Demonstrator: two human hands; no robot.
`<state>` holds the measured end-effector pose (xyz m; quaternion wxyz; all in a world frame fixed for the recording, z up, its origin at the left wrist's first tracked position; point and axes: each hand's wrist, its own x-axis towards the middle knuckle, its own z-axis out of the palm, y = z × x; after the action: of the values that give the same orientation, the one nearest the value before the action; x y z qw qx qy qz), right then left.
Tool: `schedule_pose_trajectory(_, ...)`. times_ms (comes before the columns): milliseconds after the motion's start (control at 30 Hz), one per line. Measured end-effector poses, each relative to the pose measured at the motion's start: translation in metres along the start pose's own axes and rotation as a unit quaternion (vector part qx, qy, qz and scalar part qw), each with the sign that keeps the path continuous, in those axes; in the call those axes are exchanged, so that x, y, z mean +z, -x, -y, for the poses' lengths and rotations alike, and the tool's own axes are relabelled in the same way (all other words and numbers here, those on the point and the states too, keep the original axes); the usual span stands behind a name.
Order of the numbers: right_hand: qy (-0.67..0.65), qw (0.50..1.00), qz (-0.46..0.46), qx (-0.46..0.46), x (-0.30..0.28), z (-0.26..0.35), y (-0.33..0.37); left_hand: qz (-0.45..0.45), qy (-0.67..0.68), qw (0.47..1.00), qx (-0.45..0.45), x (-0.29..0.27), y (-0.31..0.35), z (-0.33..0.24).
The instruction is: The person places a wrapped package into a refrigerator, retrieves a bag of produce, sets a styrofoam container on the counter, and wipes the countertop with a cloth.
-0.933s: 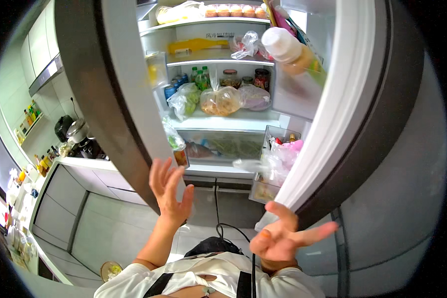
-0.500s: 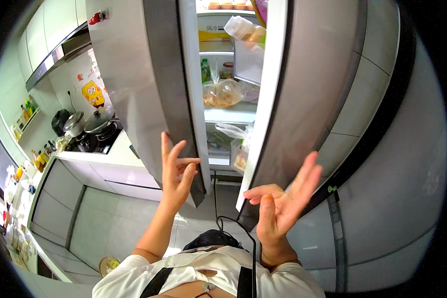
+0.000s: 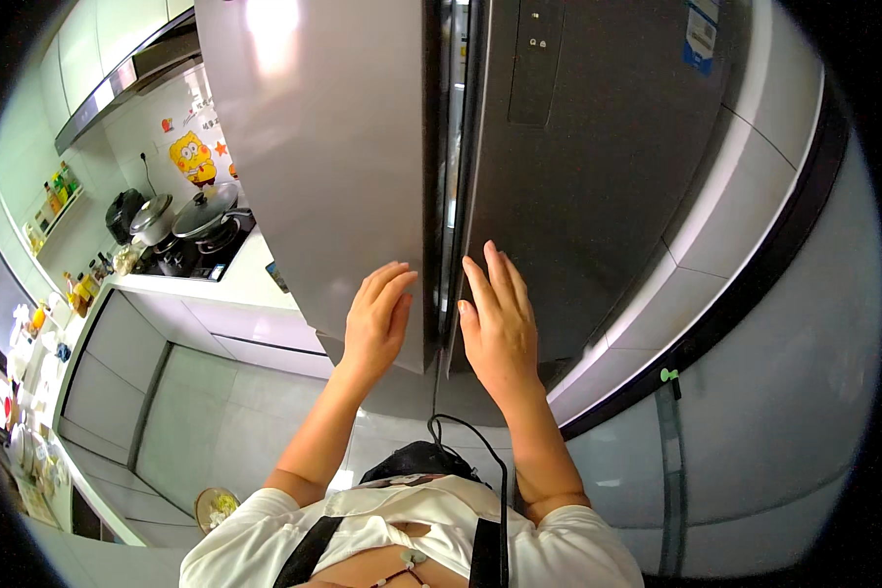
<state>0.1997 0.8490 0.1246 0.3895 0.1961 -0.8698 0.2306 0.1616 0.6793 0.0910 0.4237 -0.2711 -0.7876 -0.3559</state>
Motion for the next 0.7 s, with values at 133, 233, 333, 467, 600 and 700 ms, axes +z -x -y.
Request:
schedule_pose_trajectory(133,0.051,0.997,0.057,0.016,0.032,0.004,-0.008,-0.021,-0.059,0.997,0.041,0.001,-0.007,0.018)
schedule_pose_trajectory(233,0.047,0.996,0.063,0.041,0.046,0.007,-0.011,-0.019,-0.057,0.996,0.068,-0.003,-0.010,0.025)
schedule_pose_trajectory(333,0.004,0.998,0.024,0.065,0.056,0.001,-0.012,0.004,-0.030,0.997,0.075,-0.005,-0.010,0.025)
schedule_pose_trajectory(467,-0.056,0.995,-0.074,0.039,0.059,-0.005,-0.012,0.039,0.013,0.996,0.077,-0.002,-0.011,0.034)
schedule_pose_trajectory(600,0.076,0.996,-0.047,-0.017,0.063,-0.003,-0.022,0.055,0.052,0.993,0.088,0.006,-0.017,0.043)
schedule_pose_trajectory(700,0.101,0.995,-0.025,0.008,0.076,-0.011,-0.029,0.078,0.063,0.989,0.110,0.010,-0.027,0.053)
